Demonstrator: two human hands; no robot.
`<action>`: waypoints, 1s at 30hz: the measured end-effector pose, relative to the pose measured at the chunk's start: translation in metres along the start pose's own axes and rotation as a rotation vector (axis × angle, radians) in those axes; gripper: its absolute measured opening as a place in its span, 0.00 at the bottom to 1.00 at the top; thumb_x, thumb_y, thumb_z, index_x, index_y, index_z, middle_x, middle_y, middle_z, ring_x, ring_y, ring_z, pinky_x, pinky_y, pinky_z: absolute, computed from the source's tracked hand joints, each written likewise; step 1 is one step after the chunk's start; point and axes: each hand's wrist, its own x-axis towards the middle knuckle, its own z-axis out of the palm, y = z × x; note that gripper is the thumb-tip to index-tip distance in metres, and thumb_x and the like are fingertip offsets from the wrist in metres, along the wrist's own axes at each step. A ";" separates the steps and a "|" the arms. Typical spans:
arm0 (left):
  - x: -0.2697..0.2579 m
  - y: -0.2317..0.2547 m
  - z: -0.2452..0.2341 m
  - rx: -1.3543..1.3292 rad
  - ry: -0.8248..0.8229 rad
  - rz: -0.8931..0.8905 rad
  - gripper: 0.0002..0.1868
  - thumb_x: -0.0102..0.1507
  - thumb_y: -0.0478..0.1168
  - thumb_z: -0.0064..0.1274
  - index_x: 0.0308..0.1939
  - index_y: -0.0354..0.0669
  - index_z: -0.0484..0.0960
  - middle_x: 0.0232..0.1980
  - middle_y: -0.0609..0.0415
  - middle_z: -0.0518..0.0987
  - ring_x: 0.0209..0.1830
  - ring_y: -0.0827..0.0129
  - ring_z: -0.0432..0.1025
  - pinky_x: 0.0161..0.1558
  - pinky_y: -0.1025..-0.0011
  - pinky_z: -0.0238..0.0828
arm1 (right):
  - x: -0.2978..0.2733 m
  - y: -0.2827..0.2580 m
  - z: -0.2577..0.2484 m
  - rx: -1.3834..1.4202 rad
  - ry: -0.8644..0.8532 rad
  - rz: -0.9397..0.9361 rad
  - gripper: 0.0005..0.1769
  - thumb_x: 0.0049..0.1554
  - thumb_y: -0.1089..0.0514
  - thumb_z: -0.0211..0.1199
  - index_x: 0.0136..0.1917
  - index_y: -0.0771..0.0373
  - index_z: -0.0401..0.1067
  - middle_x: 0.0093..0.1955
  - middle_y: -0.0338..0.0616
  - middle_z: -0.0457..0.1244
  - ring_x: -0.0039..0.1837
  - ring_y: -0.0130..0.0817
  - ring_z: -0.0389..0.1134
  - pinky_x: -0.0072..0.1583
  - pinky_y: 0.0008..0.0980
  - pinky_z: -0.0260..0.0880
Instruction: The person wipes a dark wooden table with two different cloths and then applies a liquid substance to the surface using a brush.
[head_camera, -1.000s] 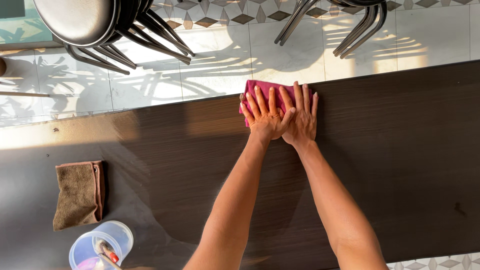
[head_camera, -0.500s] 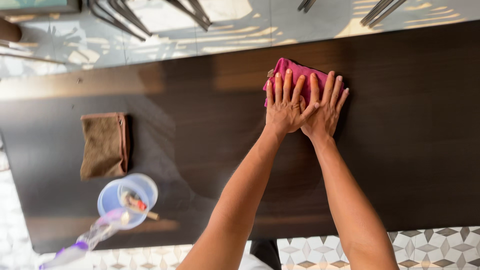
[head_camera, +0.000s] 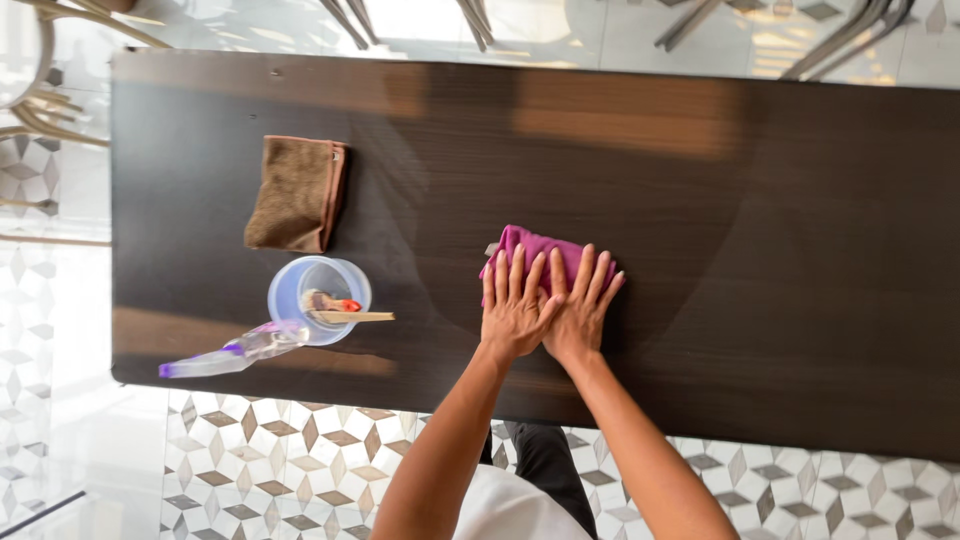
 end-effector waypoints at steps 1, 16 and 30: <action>-0.008 -0.007 -0.006 -0.028 -0.006 -0.036 0.42 0.71 0.69 0.24 0.83 0.53 0.50 0.85 0.41 0.41 0.85 0.45 0.29 0.78 0.46 0.17 | 0.001 -0.013 -0.002 -0.006 -0.015 -0.011 0.41 0.64 0.36 0.49 0.84 0.51 0.45 0.84 0.70 0.33 0.84 0.70 0.27 0.76 0.75 0.23; 0.076 -0.070 -0.038 -0.439 -0.087 -0.886 0.51 0.64 0.76 0.29 0.82 0.61 0.32 0.83 0.47 0.18 0.81 0.43 0.10 0.74 0.44 0.06 | 0.131 -0.073 -0.001 0.027 -0.100 -0.522 0.33 0.65 0.37 0.48 0.81 0.31 0.49 0.86 0.52 0.33 0.85 0.55 0.28 0.79 0.66 0.23; 0.185 -0.146 -0.069 -0.329 -0.032 -0.888 0.57 0.61 0.80 0.32 0.82 0.56 0.32 0.83 0.41 0.20 0.80 0.35 0.11 0.73 0.40 0.06 | 0.258 -0.121 0.015 0.090 -0.073 -0.536 0.32 0.66 0.35 0.45 0.82 0.31 0.50 0.86 0.51 0.34 0.86 0.55 0.29 0.79 0.65 0.23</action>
